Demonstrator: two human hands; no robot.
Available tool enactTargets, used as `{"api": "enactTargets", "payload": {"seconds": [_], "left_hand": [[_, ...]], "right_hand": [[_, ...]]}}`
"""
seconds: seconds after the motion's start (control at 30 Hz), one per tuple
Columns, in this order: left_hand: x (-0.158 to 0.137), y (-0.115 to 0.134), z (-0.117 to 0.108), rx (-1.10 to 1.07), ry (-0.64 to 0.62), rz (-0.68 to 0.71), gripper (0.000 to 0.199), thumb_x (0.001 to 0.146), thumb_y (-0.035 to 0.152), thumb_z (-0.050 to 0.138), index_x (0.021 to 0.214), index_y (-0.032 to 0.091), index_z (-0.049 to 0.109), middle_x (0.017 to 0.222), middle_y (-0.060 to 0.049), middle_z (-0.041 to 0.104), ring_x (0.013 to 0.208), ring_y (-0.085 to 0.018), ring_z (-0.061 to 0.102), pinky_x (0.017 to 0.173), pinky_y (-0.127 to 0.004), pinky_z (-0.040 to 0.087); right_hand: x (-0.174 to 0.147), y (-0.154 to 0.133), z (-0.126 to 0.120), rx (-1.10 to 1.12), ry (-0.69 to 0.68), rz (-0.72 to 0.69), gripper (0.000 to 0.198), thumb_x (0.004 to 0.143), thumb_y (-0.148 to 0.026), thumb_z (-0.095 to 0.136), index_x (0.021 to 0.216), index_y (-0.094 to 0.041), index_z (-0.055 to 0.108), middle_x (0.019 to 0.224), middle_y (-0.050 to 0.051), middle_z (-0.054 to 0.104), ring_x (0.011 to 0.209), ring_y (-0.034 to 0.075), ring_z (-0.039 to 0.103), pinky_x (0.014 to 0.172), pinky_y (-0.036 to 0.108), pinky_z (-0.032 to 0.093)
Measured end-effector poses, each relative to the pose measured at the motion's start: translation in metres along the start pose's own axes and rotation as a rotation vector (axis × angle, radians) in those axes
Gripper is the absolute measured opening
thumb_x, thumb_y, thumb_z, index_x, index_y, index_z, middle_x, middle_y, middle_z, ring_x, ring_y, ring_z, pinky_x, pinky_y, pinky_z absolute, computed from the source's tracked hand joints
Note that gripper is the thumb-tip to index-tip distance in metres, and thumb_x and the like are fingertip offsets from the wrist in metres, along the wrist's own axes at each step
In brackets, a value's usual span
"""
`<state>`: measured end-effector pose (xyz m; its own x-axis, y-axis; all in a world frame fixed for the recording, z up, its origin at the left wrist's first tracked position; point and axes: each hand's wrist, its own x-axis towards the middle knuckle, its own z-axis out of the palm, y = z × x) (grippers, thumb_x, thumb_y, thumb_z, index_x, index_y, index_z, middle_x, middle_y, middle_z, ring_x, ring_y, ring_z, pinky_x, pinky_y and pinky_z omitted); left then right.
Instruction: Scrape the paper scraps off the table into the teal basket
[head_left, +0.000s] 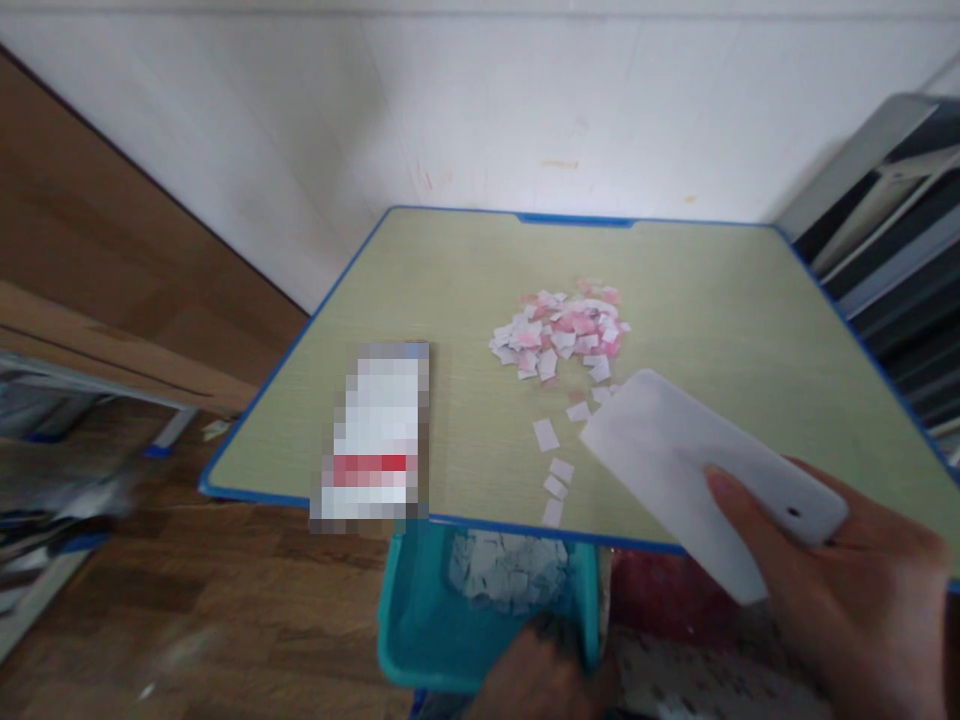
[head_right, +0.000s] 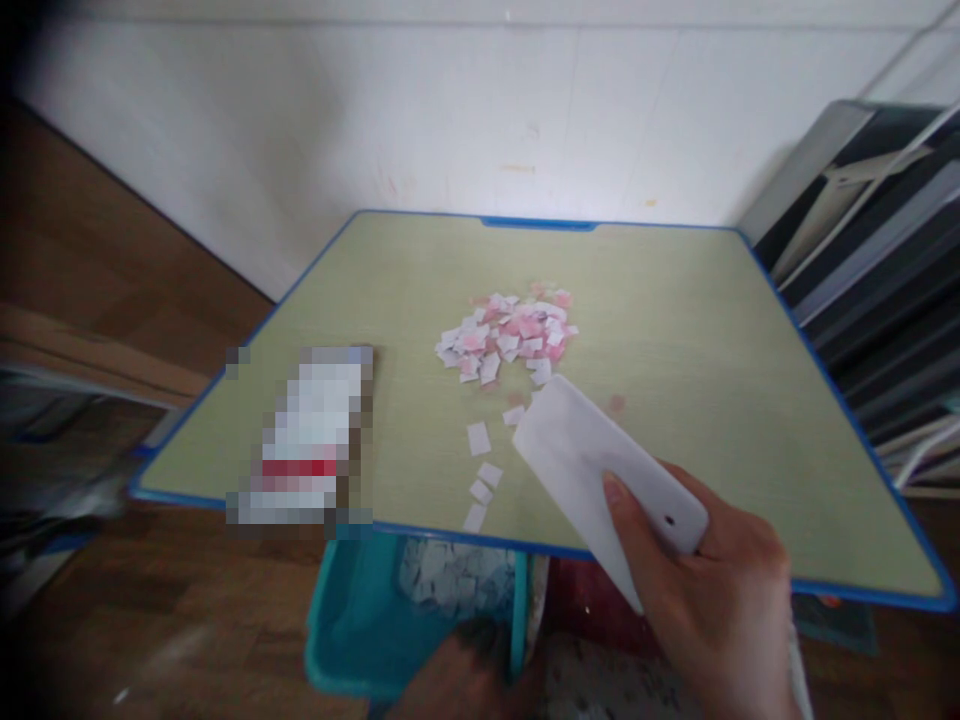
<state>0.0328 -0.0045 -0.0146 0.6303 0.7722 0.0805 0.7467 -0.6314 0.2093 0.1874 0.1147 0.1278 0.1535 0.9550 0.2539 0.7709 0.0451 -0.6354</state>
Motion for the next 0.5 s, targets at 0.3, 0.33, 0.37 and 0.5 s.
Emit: {"api": "enactTargets", "payload": {"seconds": [0.3, 0.33, 0.37, 0.5], "left_hand": [[0.0, 0.0, -0.004, -0.062, -0.054, -0.017, 0.02, 0.076, 0.022, 0.066, 0.093, 0.023, 0.055, 0.061, 0.003, 0.06, 0.046, -0.019, 0.051, 0.04, -0.031, 0.031], [0.0, 0.0, -0.003, -0.069, -0.077, -0.013, 0.021, 0.077, 0.023, 0.065, 0.096, 0.023, 0.055, 0.063, 0.003, 0.061, 0.047, -0.019, 0.051, 0.04, -0.031, 0.032], [0.0, -0.001, -0.001, -0.075, -0.1, -0.005, 0.022, 0.079, 0.024, 0.064, 0.099, 0.023, 0.054, 0.064, 0.003, 0.062, 0.048, -0.019, 0.052, 0.041, -0.031, 0.032], [0.0, -0.001, 0.002, -0.072, -0.116, 0.015, 0.018, 0.081, 0.025, 0.062, 0.097, 0.022, 0.053, 0.064, 0.003, 0.061, 0.05, -0.019, 0.053, 0.043, -0.03, 0.031]], "right_hand": [[-0.014, -0.008, -0.005, -0.143, 0.074, -0.012, 0.028, 0.08, -0.042, 0.056, 0.084, -0.018, 0.071, 0.063, 0.004, 0.071, 0.056, 0.021, 0.067, 0.05, 0.029, 0.049], [-0.015, -0.012, 0.001, -0.101, 0.066, -0.02, 0.025, 0.08, -0.038, 0.056, 0.082, -0.019, 0.071, 0.063, 0.003, 0.071, 0.053, 0.019, 0.066, 0.049, 0.027, 0.048], [-0.015, -0.016, 0.006, -0.062, 0.057, -0.018, 0.022, 0.08, -0.036, 0.056, 0.08, -0.019, 0.071, 0.061, 0.002, 0.07, 0.05, 0.017, 0.064, 0.047, 0.025, 0.047], [-0.014, -0.016, 0.018, -0.001, 0.035, 0.008, 0.02, 0.08, -0.034, 0.057, 0.076, -0.019, 0.07, 0.054, -0.001, 0.067, 0.043, 0.015, 0.06, 0.042, 0.023, 0.045]]}}
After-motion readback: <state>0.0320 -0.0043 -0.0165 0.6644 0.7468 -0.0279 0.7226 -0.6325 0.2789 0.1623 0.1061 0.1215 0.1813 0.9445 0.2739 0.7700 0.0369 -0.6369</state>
